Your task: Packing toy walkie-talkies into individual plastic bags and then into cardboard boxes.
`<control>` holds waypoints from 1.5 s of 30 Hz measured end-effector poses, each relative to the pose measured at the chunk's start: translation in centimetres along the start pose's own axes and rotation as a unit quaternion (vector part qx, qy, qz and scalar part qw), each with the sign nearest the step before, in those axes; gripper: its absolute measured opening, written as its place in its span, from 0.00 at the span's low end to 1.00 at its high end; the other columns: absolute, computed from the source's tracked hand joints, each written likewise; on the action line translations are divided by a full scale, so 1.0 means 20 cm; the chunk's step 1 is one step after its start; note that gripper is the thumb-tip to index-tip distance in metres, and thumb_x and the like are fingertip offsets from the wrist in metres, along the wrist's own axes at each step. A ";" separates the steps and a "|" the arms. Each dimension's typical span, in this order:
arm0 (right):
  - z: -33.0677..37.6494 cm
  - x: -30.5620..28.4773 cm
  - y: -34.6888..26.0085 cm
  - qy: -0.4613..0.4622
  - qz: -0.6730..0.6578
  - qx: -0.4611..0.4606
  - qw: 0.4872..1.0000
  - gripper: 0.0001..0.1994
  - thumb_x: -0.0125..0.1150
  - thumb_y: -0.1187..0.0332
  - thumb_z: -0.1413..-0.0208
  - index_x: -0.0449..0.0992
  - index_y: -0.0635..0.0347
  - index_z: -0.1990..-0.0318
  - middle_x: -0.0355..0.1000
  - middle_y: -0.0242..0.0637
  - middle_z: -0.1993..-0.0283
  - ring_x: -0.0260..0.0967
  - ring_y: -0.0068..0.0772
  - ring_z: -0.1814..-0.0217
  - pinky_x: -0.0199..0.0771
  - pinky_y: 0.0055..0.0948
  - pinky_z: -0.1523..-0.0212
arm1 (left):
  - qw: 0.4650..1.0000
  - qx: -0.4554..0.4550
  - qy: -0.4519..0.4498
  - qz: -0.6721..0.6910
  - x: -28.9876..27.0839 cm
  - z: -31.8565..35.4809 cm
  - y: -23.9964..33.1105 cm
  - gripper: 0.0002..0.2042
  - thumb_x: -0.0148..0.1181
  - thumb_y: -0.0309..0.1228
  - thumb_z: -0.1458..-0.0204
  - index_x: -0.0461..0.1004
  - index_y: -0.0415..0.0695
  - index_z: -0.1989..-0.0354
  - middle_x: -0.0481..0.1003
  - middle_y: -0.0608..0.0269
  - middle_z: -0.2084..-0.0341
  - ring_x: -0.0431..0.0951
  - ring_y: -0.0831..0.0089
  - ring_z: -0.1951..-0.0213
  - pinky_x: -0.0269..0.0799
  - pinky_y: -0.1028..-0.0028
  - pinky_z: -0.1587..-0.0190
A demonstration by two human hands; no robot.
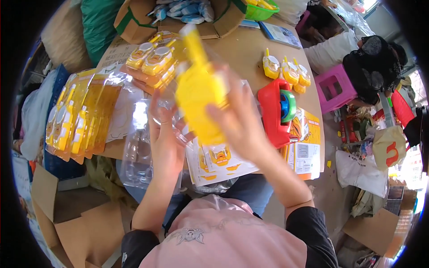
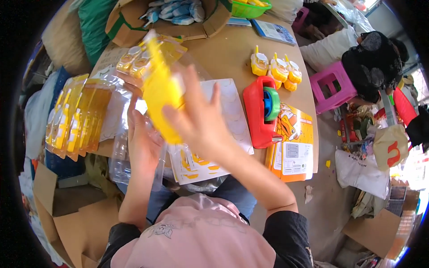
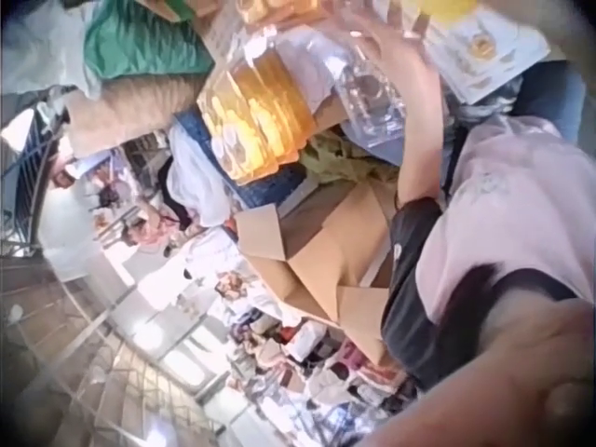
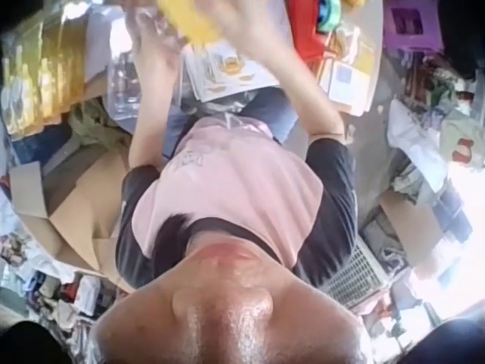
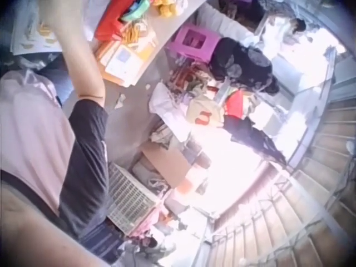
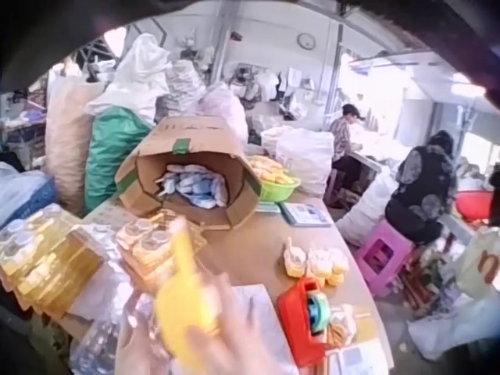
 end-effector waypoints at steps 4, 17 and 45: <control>0.07 0.04 -0.04 0.007 0.365 -0.062 0.929 0.28 0.57 0.61 0.49 0.61 0.55 0.39 0.42 0.39 0.29 0.32 0.48 0.26 0.31 0.61 0.36 | 1.000 0.028 0.000 0.006 0.06 0.01 -0.03 0.27 0.52 0.30 0.43 0.50 0.47 0.37 0.62 0.56 0.45 0.68 0.70 0.47 0.68 0.73 0.48; -0.61 -0.60 1.18 -0.031 0.588 0.237 0.772 0.42 0.52 0.35 0.55 0.51 0.44 0.35 0.56 0.37 0.35 0.39 0.47 0.28 0.20 0.75 0.42 | 0.989 0.024 0.080 -0.119 0.01 0.05 0.09 0.25 0.56 0.22 0.49 0.58 0.46 0.41 0.68 0.55 0.53 0.73 0.69 0.54 0.72 0.70 0.53; 0.31 -0.33 0.15 0.011 -0.003 -0.049 0.999 0.33 0.66 0.56 0.55 0.63 0.52 0.41 0.44 0.53 0.33 0.39 0.54 0.29 0.44 0.46 0.35 | 0.979 -0.164 0.016 -0.123 -0.01 0.07 -0.06 0.24 0.58 0.25 0.50 0.59 0.44 0.44 0.70 0.54 0.56 0.76 0.66 0.57 0.75 0.70 0.57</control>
Point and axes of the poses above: each hand's wrist, its own z-axis away from the middle knuckle, its own x-axis out of the palm, y = z × x, the point moved 4 cm from there along -z, towards the middle knuckle
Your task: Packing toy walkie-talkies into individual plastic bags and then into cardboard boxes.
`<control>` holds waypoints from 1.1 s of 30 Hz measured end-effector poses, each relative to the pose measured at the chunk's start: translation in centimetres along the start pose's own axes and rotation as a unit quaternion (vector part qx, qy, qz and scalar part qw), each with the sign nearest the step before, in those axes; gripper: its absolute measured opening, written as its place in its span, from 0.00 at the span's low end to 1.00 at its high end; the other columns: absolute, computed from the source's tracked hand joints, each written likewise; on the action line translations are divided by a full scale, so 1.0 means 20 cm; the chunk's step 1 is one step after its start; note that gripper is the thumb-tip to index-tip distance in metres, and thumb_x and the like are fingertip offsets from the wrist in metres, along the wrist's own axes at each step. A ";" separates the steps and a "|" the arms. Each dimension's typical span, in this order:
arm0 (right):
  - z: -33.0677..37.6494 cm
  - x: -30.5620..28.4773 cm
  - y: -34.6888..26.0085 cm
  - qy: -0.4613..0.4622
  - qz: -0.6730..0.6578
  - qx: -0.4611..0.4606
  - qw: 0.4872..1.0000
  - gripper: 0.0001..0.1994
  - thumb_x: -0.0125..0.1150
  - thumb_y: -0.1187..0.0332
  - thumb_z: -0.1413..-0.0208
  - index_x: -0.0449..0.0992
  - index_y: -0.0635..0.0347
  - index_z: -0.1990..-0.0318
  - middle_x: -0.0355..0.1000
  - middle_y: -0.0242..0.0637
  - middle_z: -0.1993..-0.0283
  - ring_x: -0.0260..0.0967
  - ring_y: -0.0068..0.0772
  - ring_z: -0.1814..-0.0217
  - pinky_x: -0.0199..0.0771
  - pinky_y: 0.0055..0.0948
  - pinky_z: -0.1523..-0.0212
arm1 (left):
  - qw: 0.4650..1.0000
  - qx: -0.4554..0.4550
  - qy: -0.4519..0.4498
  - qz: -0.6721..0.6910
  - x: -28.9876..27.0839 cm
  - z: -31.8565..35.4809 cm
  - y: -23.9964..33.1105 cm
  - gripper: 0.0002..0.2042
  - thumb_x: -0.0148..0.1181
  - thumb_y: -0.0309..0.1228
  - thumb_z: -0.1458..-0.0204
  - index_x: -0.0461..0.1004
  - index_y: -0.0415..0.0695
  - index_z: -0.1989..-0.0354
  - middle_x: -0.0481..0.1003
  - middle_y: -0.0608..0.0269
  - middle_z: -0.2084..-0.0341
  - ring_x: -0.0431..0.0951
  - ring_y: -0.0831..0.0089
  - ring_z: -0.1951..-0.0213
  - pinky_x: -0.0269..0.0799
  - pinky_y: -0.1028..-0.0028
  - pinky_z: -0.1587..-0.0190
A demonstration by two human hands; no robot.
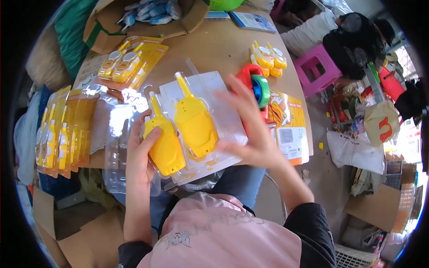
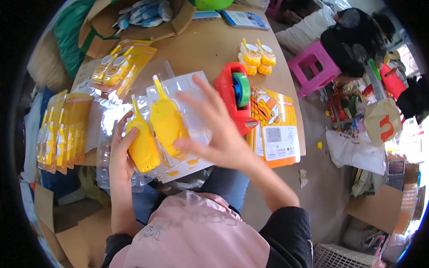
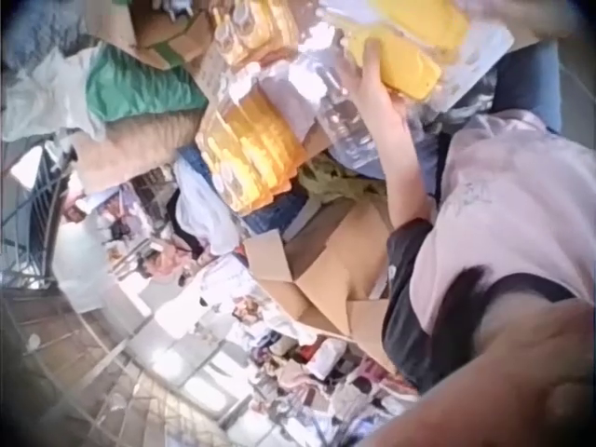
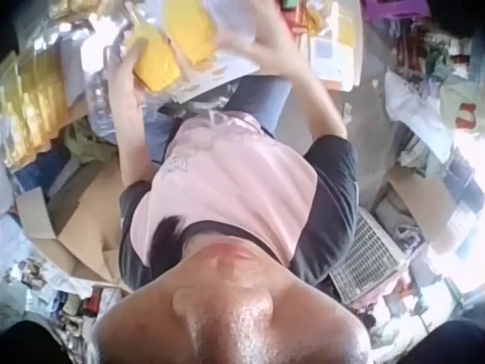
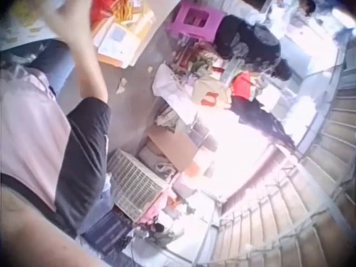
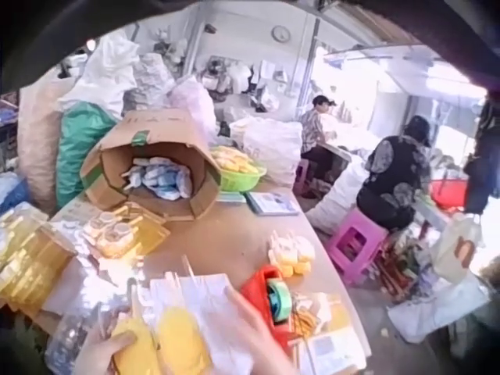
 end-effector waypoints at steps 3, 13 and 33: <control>0.11 0.09 -0.03 -0.022 0.114 0.055 0.992 0.28 0.68 0.59 0.56 0.70 0.52 0.45 0.53 0.43 0.34 0.38 0.54 0.29 0.42 0.49 0.35 | 1.000 0.009 -0.021 0.003 0.06 0.00 -0.02 0.25 0.59 0.24 0.51 0.59 0.44 0.43 0.71 0.54 0.57 0.76 0.66 0.58 0.75 0.71 0.57; 0.61 -0.73 0.49 0.292 0.380 0.316 0.819 0.42 0.65 0.47 0.57 0.55 0.59 0.37 0.42 0.51 0.31 0.39 0.50 0.29 0.47 0.46 0.36 | 0.994 0.052 0.008 -0.101 0.06 0.01 -0.02 0.28 0.60 0.26 0.52 0.59 0.46 0.41 0.69 0.53 0.52 0.73 0.66 0.53 0.71 0.69 0.51; 0.38 -0.78 0.29 0.409 -0.333 0.101 0.843 0.15 0.51 0.73 0.42 0.64 0.60 0.47 0.69 0.34 0.51 0.68 0.26 0.50 0.67 0.29 0.48 | 0.927 -0.160 -0.279 -0.195 0.22 0.05 -0.11 0.37 0.68 0.28 0.63 0.59 0.44 0.41 0.73 0.57 0.60 0.74 0.70 0.58 0.69 0.75 0.52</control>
Point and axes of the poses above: each hand's wrist, its own z-axis away from the middle knuckle, its own x-axis out of the palm, y = z × x, the point moved 4 cm from there along -z, towards the middle knuckle
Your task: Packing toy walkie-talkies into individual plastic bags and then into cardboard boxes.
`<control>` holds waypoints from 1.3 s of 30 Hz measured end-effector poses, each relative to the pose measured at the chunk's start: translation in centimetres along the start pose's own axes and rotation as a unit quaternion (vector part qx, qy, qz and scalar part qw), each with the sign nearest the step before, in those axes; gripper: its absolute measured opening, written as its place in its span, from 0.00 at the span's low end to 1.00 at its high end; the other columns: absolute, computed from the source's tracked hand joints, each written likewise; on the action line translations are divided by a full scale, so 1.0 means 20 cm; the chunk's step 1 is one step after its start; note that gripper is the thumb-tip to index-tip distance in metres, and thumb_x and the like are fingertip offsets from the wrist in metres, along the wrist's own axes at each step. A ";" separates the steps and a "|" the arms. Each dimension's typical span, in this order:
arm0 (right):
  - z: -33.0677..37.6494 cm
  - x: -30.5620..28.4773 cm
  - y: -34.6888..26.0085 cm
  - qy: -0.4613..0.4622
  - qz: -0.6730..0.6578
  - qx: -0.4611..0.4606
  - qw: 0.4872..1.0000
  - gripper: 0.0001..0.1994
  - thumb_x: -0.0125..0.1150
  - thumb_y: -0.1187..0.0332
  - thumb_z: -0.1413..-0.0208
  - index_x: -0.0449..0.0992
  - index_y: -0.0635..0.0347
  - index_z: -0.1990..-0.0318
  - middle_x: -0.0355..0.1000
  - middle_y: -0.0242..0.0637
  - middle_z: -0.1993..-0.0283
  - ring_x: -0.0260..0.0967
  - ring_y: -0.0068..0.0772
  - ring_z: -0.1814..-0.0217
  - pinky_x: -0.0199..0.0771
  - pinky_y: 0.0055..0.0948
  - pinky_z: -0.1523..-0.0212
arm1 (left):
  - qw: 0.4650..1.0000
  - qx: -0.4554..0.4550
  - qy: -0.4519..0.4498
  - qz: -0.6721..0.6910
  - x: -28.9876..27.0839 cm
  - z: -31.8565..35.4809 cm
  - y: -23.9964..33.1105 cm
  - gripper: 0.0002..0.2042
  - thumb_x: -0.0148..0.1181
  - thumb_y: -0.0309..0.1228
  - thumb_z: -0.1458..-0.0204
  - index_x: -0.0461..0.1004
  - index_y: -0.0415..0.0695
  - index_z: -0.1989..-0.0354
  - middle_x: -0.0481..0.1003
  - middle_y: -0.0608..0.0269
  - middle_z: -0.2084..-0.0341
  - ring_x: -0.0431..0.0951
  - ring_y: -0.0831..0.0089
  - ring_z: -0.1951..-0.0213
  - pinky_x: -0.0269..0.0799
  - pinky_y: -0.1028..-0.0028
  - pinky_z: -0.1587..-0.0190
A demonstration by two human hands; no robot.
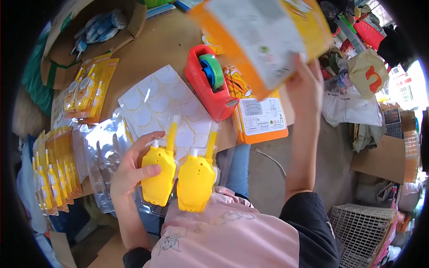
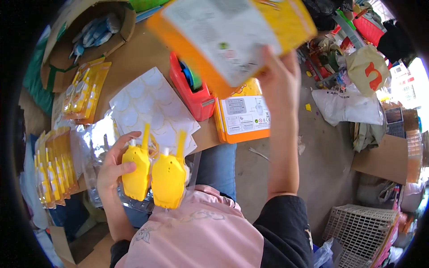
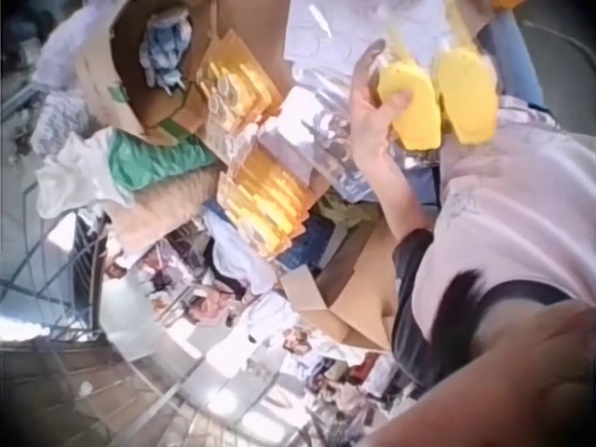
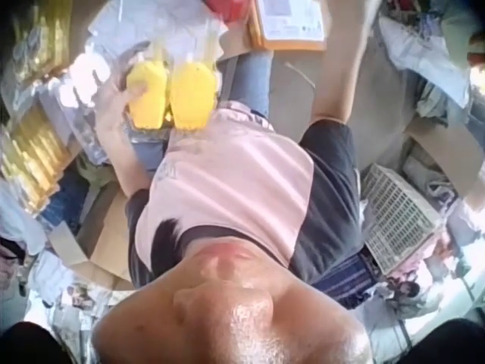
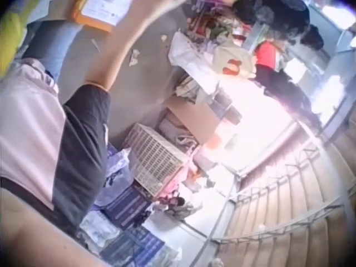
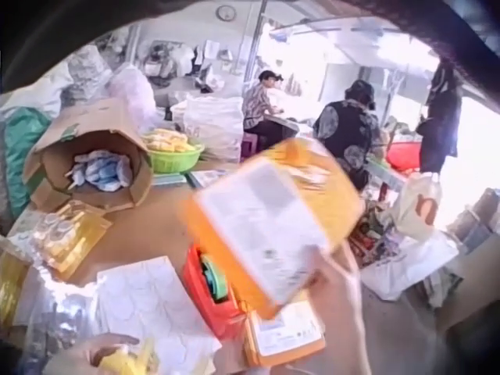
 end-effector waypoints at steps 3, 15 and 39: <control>0.01 0.21 0.13 -0.047 0.027 0.046 0.997 0.14 0.53 0.73 0.42 0.64 0.61 0.48 0.69 0.35 0.52 0.70 0.26 0.52 0.73 0.26 0.57 | 1.000 0.005 -0.024 -0.005 -0.01 0.02 0.01 0.37 0.68 0.27 0.64 0.59 0.43 0.40 0.72 0.57 0.59 0.74 0.71 0.57 0.68 0.76 0.52; 0.17 0.35 0.29 -0.228 0.216 0.194 0.929 0.24 0.59 0.65 0.47 0.62 0.63 0.44 0.67 0.39 0.48 0.68 0.27 0.51 0.71 0.26 0.56 | 0.997 0.065 0.040 0.029 -0.15 0.07 -0.03 0.37 0.69 0.24 0.63 0.57 0.39 0.41 0.69 0.57 0.50 0.69 0.68 0.48 0.64 0.71 0.47; 0.37 0.58 0.40 -0.294 0.156 0.213 0.919 0.39 0.56 0.66 0.46 0.39 0.53 0.32 0.49 0.52 0.34 0.63 0.37 0.43 0.73 0.26 0.55 | 0.965 0.124 0.196 0.125 -0.20 0.03 0.15 0.22 0.61 0.31 0.51 0.65 0.37 0.48 0.73 0.58 0.57 0.75 0.73 0.57 0.71 0.75 0.56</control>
Point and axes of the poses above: each hand's wrist, its own z-axis away from the middle knuckle, its own x-axis out of the palm, y = z × x, the point moved 4 cm from there along -z, towards the middle knuckle
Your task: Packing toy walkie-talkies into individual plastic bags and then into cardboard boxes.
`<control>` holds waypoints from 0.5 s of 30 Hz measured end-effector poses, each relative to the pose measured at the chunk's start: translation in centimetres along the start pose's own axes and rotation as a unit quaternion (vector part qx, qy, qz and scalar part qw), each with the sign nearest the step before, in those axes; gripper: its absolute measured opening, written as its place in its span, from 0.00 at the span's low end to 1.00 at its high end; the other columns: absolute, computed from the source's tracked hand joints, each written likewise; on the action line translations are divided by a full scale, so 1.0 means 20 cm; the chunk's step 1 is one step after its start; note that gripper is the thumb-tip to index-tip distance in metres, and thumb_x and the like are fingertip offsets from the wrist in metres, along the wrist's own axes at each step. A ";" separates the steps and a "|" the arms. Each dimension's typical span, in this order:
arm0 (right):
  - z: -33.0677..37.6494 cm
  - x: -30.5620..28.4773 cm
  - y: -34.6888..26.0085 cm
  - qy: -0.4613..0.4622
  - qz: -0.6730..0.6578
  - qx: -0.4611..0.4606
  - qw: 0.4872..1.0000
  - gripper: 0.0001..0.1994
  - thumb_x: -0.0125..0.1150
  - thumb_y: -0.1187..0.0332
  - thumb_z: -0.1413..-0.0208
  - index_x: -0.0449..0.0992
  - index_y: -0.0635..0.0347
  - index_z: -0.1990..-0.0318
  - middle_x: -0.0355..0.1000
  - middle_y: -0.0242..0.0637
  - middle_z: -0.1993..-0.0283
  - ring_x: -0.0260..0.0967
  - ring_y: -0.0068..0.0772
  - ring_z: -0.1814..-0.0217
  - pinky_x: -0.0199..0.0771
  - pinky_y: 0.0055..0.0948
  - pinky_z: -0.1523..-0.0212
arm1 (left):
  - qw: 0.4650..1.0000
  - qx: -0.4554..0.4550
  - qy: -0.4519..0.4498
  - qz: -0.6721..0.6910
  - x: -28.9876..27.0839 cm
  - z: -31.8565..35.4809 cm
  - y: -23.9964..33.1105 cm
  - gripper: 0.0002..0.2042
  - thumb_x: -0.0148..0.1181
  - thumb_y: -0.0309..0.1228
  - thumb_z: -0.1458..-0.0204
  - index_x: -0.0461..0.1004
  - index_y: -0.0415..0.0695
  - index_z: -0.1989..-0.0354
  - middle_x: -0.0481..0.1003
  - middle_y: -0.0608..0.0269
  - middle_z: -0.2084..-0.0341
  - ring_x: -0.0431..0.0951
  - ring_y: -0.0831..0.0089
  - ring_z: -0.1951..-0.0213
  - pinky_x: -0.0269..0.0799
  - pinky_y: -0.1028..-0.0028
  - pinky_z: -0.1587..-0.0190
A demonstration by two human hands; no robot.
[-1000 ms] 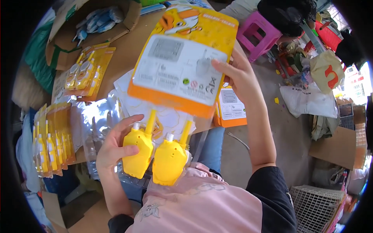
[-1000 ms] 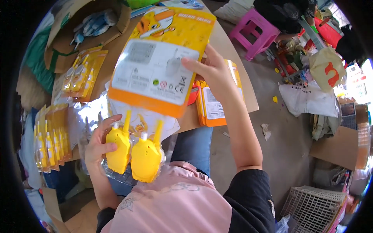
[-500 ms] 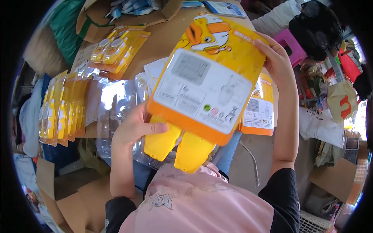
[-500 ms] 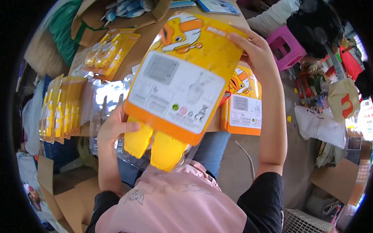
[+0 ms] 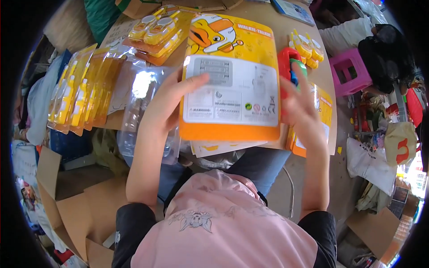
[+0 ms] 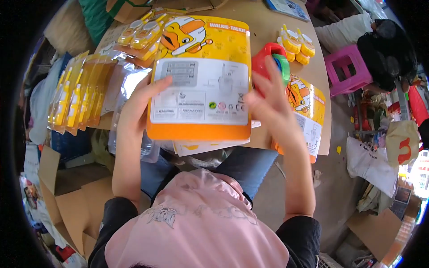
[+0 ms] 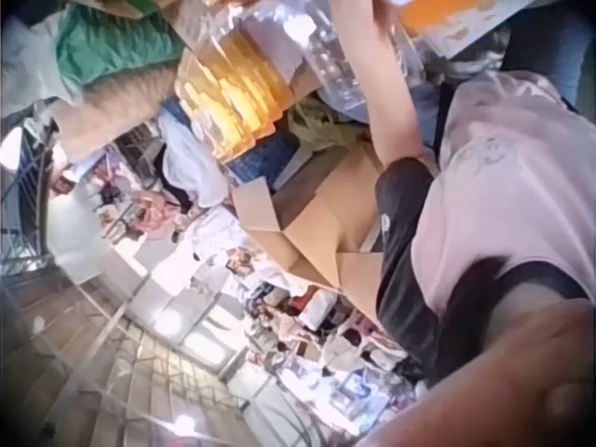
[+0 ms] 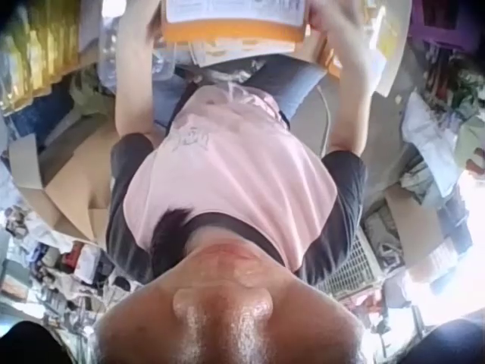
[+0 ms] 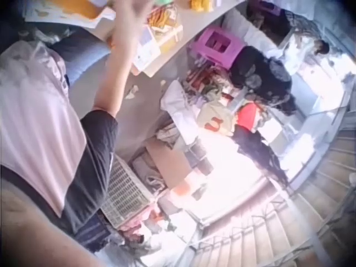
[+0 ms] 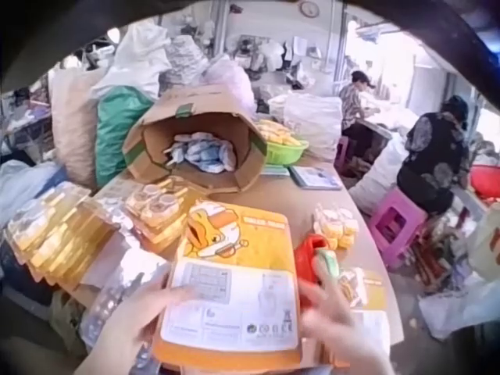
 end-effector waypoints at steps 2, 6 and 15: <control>0.02 0.09 0.01 -0.004 0.030 -0.015 0.999 0.42 0.60 0.72 0.50 0.38 0.54 0.32 0.48 0.54 0.34 0.62 0.38 0.41 0.73 0.26 0.54 | 0.999 -0.010 -0.036 0.017 0.00 0.01 0.00 0.28 0.62 0.26 0.56 0.61 0.37 0.45 0.71 0.55 0.54 0.73 0.69 0.53 0.69 0.73 0.51; 0.00 0.06 0.03 0.052 0.015 0.016 0.998 0.46 0.63 0.82 0.58 0.40 0.59 0.33 0.46 0.56 0.33 0.60 0.41 0.39 0.70 0.31 0.47 | 0.990 0.061 -0.119 0.047 0.01 0.04 0.01 0.39 0.59 0.17 0.63 0.51 0.39 0.37 0.67 0.55 0.49 0.67 0.67 0.46 0.62 0.69 0.44; -0.03 0.08 0.04 0.079 -0.007 -0.008 0.997 0.35 0.59 0.68 0.47 0.48 0.64 0.35 0.61 0.46 0.41 0.61 0.28 0.41 0.64 0.26 0.43 | 0.994 0.069 -0.077 0.046 0.03 0.00 -0.02 0.26 0.57 0.19 0.51 0.58 0.39 0.41 0.71 0.59 0.53 0.71 0.74 0.52 0.67 0.75 0.49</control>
Point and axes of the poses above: each hand's wrist, its own z-axis away from the middle knuckle, its own x-axis out of the palm, y = z × x, the point moved 4 cm from there along -z, towards the middle knuckle
